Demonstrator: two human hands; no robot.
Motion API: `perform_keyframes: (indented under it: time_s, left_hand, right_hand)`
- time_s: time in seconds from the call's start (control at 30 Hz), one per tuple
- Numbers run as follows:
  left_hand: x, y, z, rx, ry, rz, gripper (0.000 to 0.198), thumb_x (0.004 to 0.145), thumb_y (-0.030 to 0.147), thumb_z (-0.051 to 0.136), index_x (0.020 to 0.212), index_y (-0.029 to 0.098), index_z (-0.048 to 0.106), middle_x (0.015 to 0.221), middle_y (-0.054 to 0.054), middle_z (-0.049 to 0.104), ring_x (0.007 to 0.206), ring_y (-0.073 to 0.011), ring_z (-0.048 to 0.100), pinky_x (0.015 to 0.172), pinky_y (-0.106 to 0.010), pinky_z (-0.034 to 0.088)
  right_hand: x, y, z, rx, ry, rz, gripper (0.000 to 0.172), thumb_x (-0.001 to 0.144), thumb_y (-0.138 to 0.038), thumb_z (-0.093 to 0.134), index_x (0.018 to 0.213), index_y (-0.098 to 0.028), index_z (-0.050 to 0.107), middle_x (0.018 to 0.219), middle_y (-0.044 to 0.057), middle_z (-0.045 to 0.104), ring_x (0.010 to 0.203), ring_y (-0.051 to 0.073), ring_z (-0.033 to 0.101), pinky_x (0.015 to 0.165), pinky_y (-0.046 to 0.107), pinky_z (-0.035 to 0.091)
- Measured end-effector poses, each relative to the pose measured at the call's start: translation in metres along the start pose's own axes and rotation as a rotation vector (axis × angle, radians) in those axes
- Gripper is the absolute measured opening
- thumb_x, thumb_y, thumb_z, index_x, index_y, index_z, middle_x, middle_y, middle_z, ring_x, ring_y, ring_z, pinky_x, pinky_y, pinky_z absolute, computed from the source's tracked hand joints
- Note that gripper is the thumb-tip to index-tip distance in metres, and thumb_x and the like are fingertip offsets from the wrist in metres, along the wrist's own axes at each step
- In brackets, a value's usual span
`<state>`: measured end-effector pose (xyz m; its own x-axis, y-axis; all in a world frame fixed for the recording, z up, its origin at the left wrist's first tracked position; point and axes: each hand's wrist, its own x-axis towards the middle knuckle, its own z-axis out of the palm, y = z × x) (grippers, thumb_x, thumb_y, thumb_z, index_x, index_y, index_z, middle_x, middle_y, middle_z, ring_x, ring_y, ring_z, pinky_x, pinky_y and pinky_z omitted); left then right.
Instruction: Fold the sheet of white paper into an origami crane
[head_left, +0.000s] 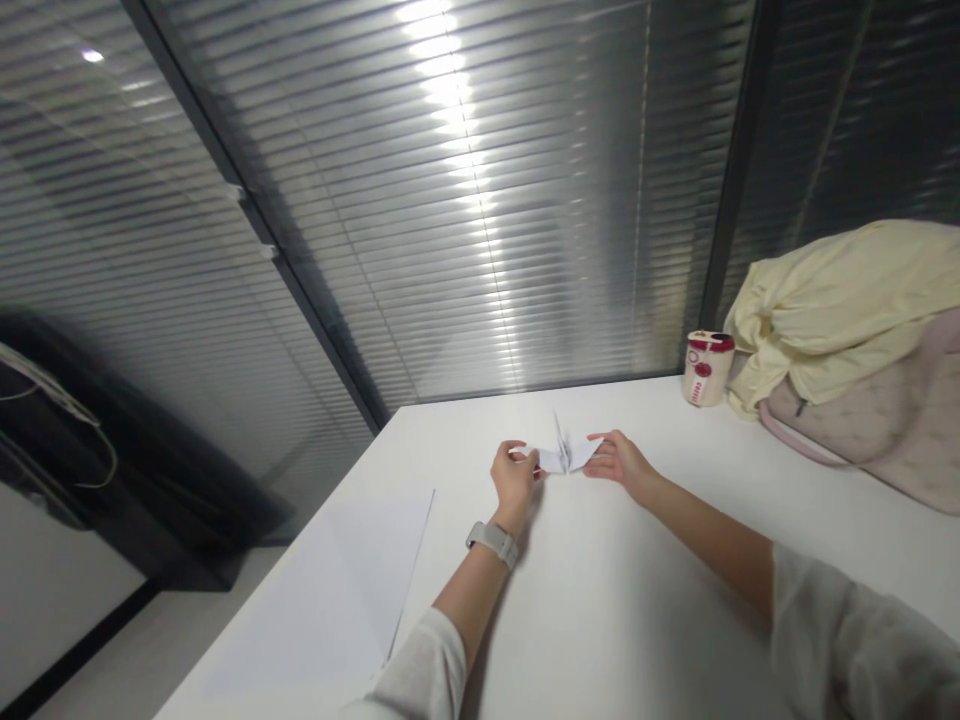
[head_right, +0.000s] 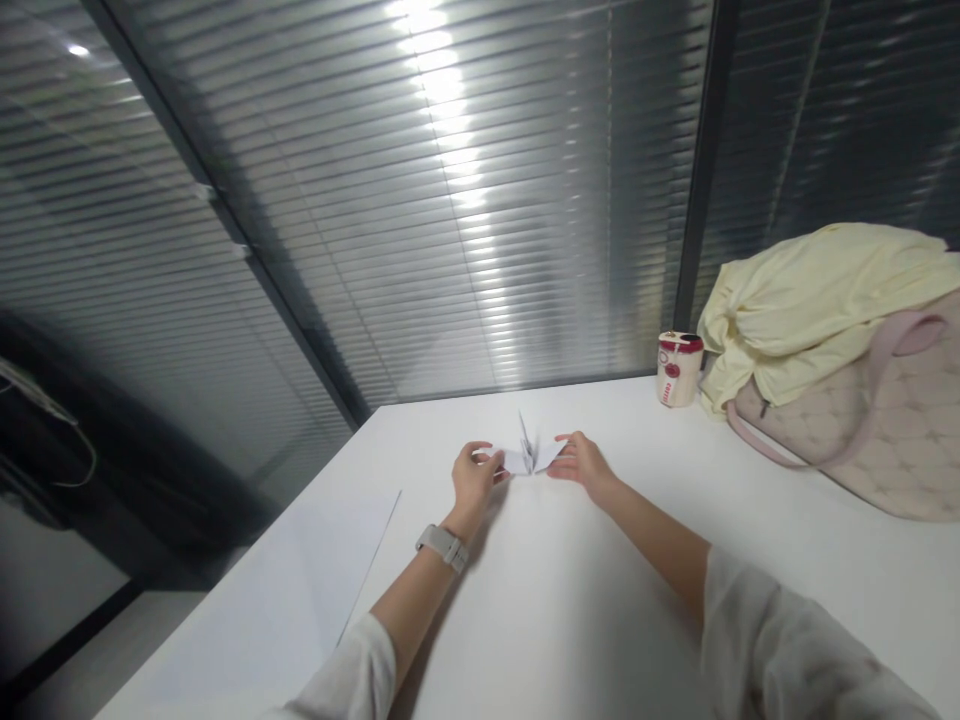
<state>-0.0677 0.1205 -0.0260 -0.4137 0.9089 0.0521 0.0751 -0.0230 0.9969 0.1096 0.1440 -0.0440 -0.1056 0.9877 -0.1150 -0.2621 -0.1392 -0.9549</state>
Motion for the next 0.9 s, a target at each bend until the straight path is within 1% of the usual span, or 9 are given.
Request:
perform_keyframes:
  time_s: [0.1,0.17,0.23,0.3,0.4,0.5,0.57,0.67,0.9]
  left_hand:
    - [-0.003,-0.003,0.026,0.019,-0.113,-0.051,0.018,0.089,0.025,0.057,0.102,0.012,0.058,0.084,-0.001,0.062,0.063,-0.0103,0.059,0.056,-0.025,0.053]
    - [-0.005,-0.003,0.050,0.032,-0.195,-0.081,0.021,0.089,0.027,0.057,0.103,0.012,0.058,0.089,-0.003,0.063,0.069,-0.0123,0.061,0.061,-0.028,0.054]
    - [-0.009,-0.003,0.077,0.040,-0.272,-0.108,0.023,0.089,0.029,0.057,0.105,0.013,0.058,0.095,-0.005,0.063,0.075,-0.0144,0.062,0.066,-0.031,0.055]
    - [-0.015,-0.001,0.105,0.043,-0.340,-0.132,0.025,0.089,0.030,0.056,0.107,0.013,0.058,0.100,-0.006,0.062,0.081,-0.0161,0.062,0.070,-0.034,0.055]
    - [-0.026,0.003,0.144,0.045,-0.422,-0.166,0.027,0.089,0.031,0.056,0.109,0.014,0.057,0.103,-0.007,0.062,0.085,-0.0173,0.062,0.073,-0.036,0.054]
    - [-0.035,0.005,0.171,0.052,-0.475,-0.198,0.027,0.089,0.031,0.056,0.110,0.013,0.057,0.104,-0.007,0.062,0.085,-0.0175,0.062,0.073,-0.036,0.054]
    - [-0.039,0.004,0.183,0.060,-0.490,-0.219,0.028,0.089,0.031,0.056,0.110,0.014,0.057,0.104,-0.007,0.062,0.085,-0.0176,0.062,0.073,-0.036,0.054]
    - [-0.041,0.000,0.190,0.070,-0.495,-0.248,0.028,0.089,0.031,0.056,0.112,0.014,0.056,0.105,-0.007,0.061,0.086,-0.0178,0.062,0.073,-0.036,0.054]
    - [-0.043,0.002,0.188,0.050,-0.476,-0.302,0.028,0.089,0.031,0.056,0.112,0.014,0.056,0.104,-0.007,0.061,0.084,-0.0171,0.062,0.071,-0.035,0.055]
  right_hand:
    - [-0.003,-0.009,-0.028,-0.102,0.109,0.000,0.020,0.091,-0.028,0.048,0.099,-0.012,0.056,0.067,0.000,0.065,0.056,0.014,0.066,0.060,0.031,0.057]
    - [-0.007,-0.015,-0.052,-0.195,0.201,-0.022,0.020,0.087,-0.022,0.057,0.103,-0.012,0.055,0.062,-0.003,0.063,0.050,0.012,0.063,0.055,0.027,0.055]
    - [-0.012,-0.021,-0.079,-0.290,0.302,-0.047,0.027,0.082,-0.015,0.061,0.107,-0.011,0.054,0.054,-0.006,0.060,0.044,0.012,0.062,0.051,0.024,0.051]
    - [-0.020,-0.027,-0.107,-0.368,0.395,-0.069,0.035,0.077,-0.012,0.063,0.110,-0.011,0.052,0.049,-0.006,0.058,0.043,0.014,0.063,0.048,0.022,0.047]
    - [-0.031,-0.036,-0.143,-0.442,0.503,-0.091,0.045,0.073,-0.013,0.065,0.114,-0.011,0.048,0.047,-0.004,0.058,0.046,0.019,0.067,0.047,0.023,0.044]
    - [-0.038,-0.040,-0.168,-0.466,0.558,-0.098,0.048,0.073,-0.016,0.066,0.116,-0.011,0.045,0.049,-0.003,0.059,0.048,0.021,0.068,0.048,0.025,0.046]
    - [-0.041,-0.039,-0.178,-0.462,0.573,-0.095,0.048,0.074,-0.018,0.066,0.116,-0.011,0.044,0.050,-0.004,0.058,0.048,0.021,0.068,0.049,0.024,0.047]
    - [-0.041,-0.036,-0.186,-0.447,0.589,-0.082,0.048,0.075,-0.022,0.066,0.115,-0.012,0.044,0.051,-0.005,0.057,0.049,0.020,0.068,0.049,0.023,0.048]
    - [-0.043,-0.038,-0.188,-0.386,0.580,-0.020,0.041,0.084,-0.023,0.060,0.120,-0.012,0.043,0.060,-0.004,0.062,0.048,0.014,0.066,0.054,0.025,0.054]
